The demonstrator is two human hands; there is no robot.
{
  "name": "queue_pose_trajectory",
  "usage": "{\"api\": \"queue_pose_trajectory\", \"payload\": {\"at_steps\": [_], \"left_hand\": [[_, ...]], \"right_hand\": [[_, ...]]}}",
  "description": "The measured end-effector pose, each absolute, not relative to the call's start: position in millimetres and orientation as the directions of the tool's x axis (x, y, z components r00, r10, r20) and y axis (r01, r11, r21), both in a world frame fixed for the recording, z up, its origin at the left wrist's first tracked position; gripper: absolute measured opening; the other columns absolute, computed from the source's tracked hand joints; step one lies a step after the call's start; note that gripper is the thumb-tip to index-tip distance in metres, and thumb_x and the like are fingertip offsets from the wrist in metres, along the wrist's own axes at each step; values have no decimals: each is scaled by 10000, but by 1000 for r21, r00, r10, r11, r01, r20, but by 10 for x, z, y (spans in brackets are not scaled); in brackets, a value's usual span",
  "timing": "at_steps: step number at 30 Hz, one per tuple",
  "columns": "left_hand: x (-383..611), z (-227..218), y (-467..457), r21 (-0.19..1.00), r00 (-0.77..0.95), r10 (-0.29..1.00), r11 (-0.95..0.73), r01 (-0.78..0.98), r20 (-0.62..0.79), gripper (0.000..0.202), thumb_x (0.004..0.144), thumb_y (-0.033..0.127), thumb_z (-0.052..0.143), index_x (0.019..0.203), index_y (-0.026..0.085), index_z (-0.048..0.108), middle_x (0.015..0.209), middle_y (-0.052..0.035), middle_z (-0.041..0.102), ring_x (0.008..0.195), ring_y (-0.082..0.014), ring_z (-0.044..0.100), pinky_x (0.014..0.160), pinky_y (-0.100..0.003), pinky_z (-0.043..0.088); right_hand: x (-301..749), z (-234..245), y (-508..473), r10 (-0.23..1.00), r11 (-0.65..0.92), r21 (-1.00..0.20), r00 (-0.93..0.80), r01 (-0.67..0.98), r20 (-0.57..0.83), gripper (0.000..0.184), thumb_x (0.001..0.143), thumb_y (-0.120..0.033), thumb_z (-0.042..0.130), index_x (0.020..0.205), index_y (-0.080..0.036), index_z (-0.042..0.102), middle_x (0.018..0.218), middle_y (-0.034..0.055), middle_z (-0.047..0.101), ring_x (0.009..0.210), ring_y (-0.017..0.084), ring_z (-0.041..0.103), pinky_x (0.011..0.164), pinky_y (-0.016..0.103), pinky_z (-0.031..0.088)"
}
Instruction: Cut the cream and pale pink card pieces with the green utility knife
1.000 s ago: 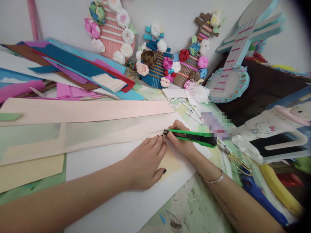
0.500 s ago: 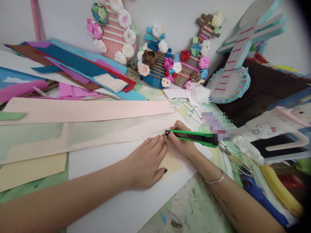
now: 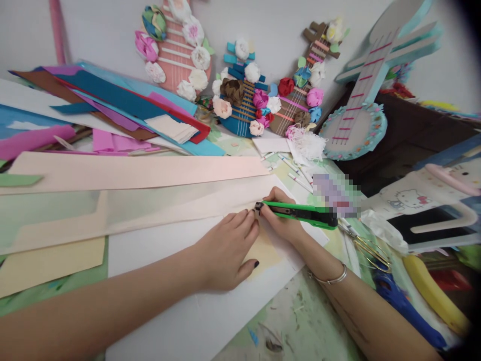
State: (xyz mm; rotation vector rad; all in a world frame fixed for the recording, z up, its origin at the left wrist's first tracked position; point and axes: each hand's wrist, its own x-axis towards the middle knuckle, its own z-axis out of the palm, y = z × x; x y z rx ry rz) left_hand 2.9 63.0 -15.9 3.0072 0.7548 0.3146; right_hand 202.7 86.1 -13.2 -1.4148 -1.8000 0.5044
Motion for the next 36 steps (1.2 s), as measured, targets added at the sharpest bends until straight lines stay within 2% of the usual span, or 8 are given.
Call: {"api": "queue_pose_trajectory", "payload": {"at_steps": [14,36], "left_hand": [[32,-167,633,70,856,479,-877,475,193,637,917,493,352,1349,27,396,1447,-244,375,1335,-363,339,1077,-451,254],[35,-191,639,65,865,458,-888,455,204,672,923,490,342,1356,-21,393,1436,-276,371,1331,-394,337,1075,-474,251]], "right_hand": [[2033,-126,846,941,296,-693,-78,657,328,166,780,-214,550,723,-242,396,626,-41,521,572,140,479,563,270,360],[2047,-113,829,928,335,-673,-105,659,359,182,753,-202,556,704,-231,383,608,-57,493,548,118,452,552,251,340]]}}
